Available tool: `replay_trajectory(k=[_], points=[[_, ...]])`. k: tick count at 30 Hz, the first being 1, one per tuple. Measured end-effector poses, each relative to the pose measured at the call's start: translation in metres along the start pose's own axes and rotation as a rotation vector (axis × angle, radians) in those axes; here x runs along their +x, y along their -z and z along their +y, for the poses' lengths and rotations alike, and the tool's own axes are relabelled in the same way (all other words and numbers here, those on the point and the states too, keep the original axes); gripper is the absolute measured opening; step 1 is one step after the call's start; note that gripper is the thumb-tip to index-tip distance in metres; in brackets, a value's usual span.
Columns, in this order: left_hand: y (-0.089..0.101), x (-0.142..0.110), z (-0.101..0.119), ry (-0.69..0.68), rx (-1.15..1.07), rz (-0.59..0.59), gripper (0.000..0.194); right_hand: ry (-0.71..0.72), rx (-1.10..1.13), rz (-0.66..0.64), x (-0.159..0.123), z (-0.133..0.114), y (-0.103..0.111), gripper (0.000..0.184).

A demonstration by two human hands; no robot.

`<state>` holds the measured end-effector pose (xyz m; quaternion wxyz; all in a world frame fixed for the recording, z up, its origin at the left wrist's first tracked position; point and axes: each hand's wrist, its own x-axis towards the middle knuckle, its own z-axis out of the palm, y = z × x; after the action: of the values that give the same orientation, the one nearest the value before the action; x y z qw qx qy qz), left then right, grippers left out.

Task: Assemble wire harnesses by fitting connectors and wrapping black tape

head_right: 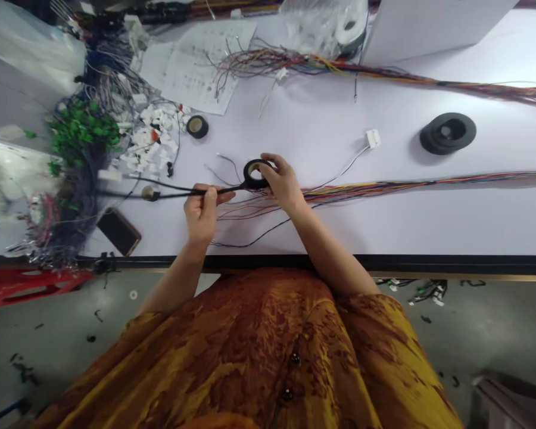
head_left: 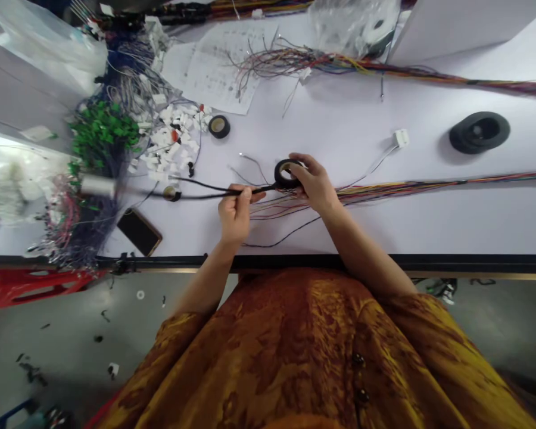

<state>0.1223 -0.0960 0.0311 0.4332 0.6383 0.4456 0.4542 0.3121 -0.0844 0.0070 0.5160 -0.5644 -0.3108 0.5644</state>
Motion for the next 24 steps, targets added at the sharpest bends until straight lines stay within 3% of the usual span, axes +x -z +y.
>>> replay_trajectory(k=[4, 8, 14, 20, 24], points=[[-0.02, 0.017, -0.015, 0.15, -0.089, -0.198, 0.039, 0.124, -0.066, 0.052, -0.029, 0.01, 0.014, 0.034], [-0.029, 0.033, -0.007, 0.194, -0.134, -0.2, 0.036, 0.232, -0.137, 0.126, -0.05, 0.011, 0.016, 0.046], [-0.029, 0.044, 0.007, 0.26, -0.166, -0.399, 0.035, 0.175, -0.046, 0.06, -0.05, 0.013, 0.017, 0.042], [-0.036, 0.038, 0.004, 0.138, -0.064, -0.183, 0.028, 0.184, -0.04, 0.045, -0.054, 0.005, 0.017, 0.042], [-0.033, 0.033, 0.011, 0.101, -0.014, -0.081, 0.028, 0.367, -0.337, 0.089, -0.081, 0.016, 0.004, 0.046]])
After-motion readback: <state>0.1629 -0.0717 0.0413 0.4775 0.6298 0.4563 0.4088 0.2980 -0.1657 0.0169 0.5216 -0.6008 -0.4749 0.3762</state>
